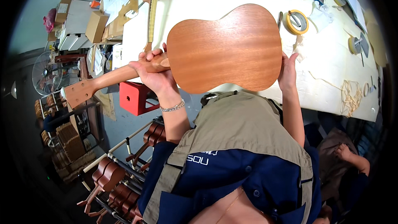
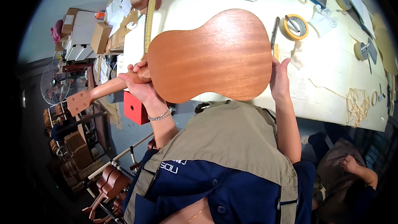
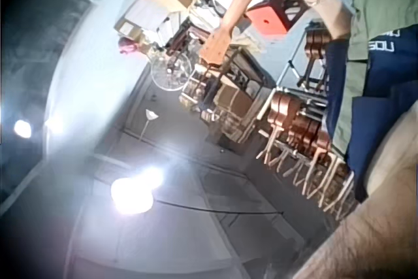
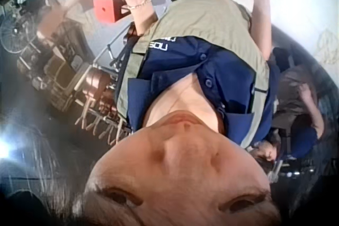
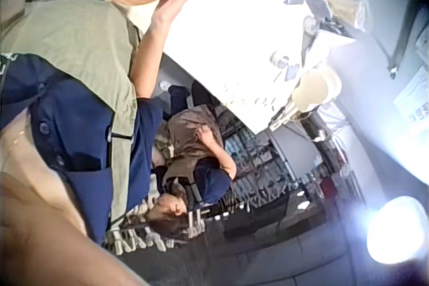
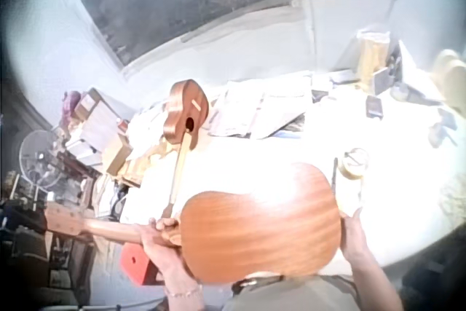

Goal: The person inspects and finishes the back and sides of wooden guitar bodies. They use a small tool to scrape or mark the surface, wipe it with a cloth, and then place the guitar on a rack. The person repeats this process on several guitar bodies.

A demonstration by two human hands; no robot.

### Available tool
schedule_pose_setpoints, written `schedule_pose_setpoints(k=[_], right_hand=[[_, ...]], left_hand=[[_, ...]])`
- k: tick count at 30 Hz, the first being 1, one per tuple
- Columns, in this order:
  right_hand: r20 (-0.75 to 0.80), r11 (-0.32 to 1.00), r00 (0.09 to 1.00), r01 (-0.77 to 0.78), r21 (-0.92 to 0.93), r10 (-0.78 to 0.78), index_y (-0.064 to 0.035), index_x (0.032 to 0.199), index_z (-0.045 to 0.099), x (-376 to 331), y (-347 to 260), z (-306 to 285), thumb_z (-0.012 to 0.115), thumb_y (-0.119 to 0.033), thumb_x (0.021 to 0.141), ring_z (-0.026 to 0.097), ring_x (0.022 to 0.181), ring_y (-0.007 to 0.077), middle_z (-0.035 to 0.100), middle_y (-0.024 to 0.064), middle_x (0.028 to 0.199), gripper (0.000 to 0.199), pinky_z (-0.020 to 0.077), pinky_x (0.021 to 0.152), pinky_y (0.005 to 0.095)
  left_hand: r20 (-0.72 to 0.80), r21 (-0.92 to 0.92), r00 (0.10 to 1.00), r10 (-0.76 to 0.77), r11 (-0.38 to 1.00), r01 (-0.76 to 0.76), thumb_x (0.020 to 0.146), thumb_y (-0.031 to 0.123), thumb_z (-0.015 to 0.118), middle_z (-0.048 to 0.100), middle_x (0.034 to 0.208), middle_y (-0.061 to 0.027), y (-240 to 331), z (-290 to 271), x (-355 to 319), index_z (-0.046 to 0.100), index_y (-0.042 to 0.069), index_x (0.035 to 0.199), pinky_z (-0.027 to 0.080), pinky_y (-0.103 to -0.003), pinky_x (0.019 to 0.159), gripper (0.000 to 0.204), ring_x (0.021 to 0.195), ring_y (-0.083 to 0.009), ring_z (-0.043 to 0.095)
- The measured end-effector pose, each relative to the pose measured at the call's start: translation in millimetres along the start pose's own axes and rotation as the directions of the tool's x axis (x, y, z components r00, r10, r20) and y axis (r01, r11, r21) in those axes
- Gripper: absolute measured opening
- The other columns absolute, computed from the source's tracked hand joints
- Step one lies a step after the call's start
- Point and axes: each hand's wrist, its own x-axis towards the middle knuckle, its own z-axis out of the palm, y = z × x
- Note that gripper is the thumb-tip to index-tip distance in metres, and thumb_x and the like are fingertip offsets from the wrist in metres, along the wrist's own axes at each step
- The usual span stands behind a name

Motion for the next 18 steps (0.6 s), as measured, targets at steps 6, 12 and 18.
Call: schedule_pose_setpoints(k=[6,12,18], right_hand=[[-0.07,0.998,0.996,-0.057,-0.002,0.057,0.0055,0.127,0.04,-3,-5,11,0.012,-0.064,0.09,0.047,0.115,0.0191,0.05,0.0121,0.124,0.084,0.0346,0.099,0.0321],[-0.015,0.998,0.998,-0.054,0.012,0.054,0.0033,0.129,0.042,2,9,-1,0.012,-0.064,0.09,0.046,0.118,0.0188,0.05,0.0112,0.127,0.083,0.0316,0.102,0.0321],[0.007,0.999,1.0,-0.004,-0.037,0.005,0.0024,0.131,0.038,0,14,-8,0.023,-0.059,0.093,0.044,0.121,0.0185,0.048,0.011,0.129,0.074,0.0333,0.101,0.0318]], left_hand=[[0.045,-0.005,0.996,-0.074,0.997,0.074,0.087,0.053,0.048,0.05,0.07,-0.0013,1,6,-4,0.051,0.012,0.088,0.045,-0.046,0.093,0.041,0.077,-0.0196,0.056],[0.021,0.178,1.0,0.015,0.984,-0.019,0.088,0.053,0.046,0.054,0.091,-0.0082,0,12,-9,0.052,0.009,0.095,0.043,-0.046,0.095,0.045,0.094,-0.0241,0.054],[0.206,0.616,0.964,-0.166,0.787,0.004,0.091,0.05,0.044,0.051,0.104,-0.0105,21,-7,-2,0.046,0.003,0.118,0.043,-0.041,0.093,0.055,0.104,-0.0229,0.051]])
